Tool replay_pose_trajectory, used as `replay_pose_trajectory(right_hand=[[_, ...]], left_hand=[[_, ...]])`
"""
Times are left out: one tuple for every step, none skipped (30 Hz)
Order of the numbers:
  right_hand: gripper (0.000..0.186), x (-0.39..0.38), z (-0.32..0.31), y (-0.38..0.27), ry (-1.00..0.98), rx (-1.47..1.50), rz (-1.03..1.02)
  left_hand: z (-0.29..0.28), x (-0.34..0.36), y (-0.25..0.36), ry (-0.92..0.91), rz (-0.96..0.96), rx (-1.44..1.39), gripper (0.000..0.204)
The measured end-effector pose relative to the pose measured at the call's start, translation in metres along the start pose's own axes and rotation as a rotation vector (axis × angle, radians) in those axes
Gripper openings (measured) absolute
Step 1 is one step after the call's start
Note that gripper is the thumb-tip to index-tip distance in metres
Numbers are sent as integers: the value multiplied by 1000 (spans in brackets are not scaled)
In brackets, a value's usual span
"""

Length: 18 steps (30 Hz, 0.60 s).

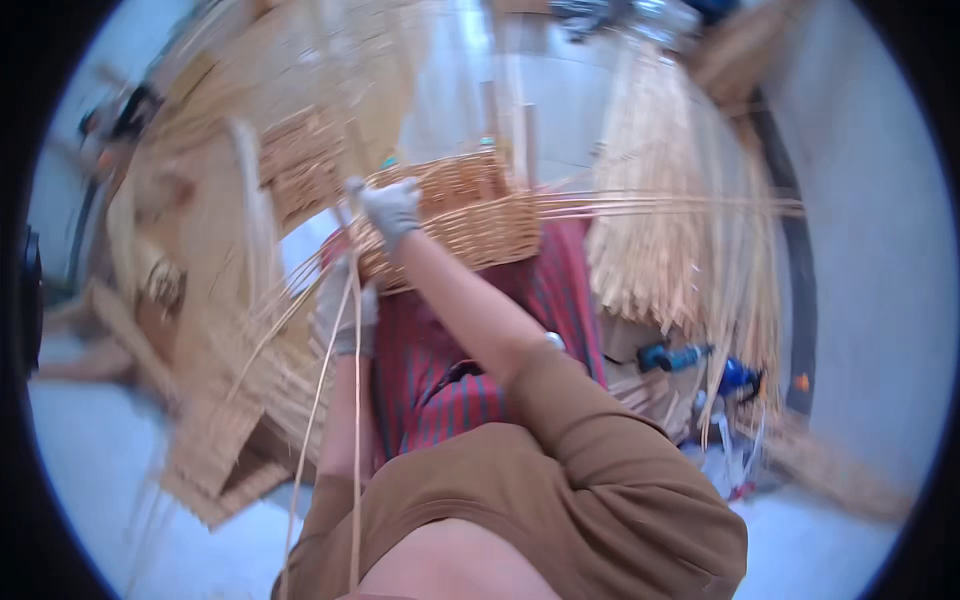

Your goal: Weaving a wicker basket using dried reeds and manual assembly techniques.

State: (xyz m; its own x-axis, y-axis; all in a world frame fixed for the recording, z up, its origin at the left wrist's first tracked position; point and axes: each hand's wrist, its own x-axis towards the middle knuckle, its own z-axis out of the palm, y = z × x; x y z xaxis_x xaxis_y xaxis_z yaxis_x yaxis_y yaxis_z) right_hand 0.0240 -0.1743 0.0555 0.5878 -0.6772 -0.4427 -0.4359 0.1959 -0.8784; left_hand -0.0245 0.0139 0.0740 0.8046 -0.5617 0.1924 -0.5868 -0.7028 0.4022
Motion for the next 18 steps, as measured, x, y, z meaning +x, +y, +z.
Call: replay_pose_trajectory(right_hand=[[140, -11, 25, -3, 24, -95, 50], [138, 2, 27, 3, 40, 44, -29], [139, -36, 57, -6, 5, -52, 126], [140, -12, 47, -18, 98, -57, 202], [133, -20, 51, -21, 88, -43, 239], [126, -27, 51, -21, 86, -34, 276], [115, -6, 30, -18, 48, 101, 88], [104, -16, 32, -14, -59, 189, -81], [88, -25, 32, -12, -54, 89, 27], [91, -34, 29, -7, -41, 97, -6], [94, -36, 26, -3, -23, 116, -52], [99, -40, 24, 3, -40, 331, -230], [99, -40, 21, -1, -28, 332, -236], [96, -42, 22, -4, -36, 211, -227], [94, -44, 24, -6, -44, 90, -217], [92, -45, 26, -4, 42, 18, -299], [90, -50, 32, -1, 121, -54, -379], [86, -51, 33, 1, 189, -86, -360]], left_hand=[[-5, -5, -22, -106, -81, -56, 58], [-10, -3, -13, -6, 51, -46, 57], [-2, -24, -55, 167, 88, -85, 56], [2, -13, -42, 225, 166, -93, 58], [11, -18, -60, 185, 114, -95, 60], [4, -14, -57, 73, 31, -190, 61], [-1, -1, -31, 47, 82, -258, 59], [8, -5, -47, 63, 80, -264, 59], [17, -7, -62, 79, 78, -269, 58], [15, -12, -54, 55, 40, -248, 59], [16, -11, -52, 30, 35, -235, 60], [17, -10, -52, 5, 28, -220, 61], [23, -7, -59, -6, 30, -262, 61], [23, -9, -64, 55, 75, -268, 60], [24, -12, -68, 114, 121, -274, 59], [16, -10, -59, 49, 102, -311, 58], [16, -9, -57, 31, 115, -358, 58], [16, -8, -55, 11, 127, -401, 58]])
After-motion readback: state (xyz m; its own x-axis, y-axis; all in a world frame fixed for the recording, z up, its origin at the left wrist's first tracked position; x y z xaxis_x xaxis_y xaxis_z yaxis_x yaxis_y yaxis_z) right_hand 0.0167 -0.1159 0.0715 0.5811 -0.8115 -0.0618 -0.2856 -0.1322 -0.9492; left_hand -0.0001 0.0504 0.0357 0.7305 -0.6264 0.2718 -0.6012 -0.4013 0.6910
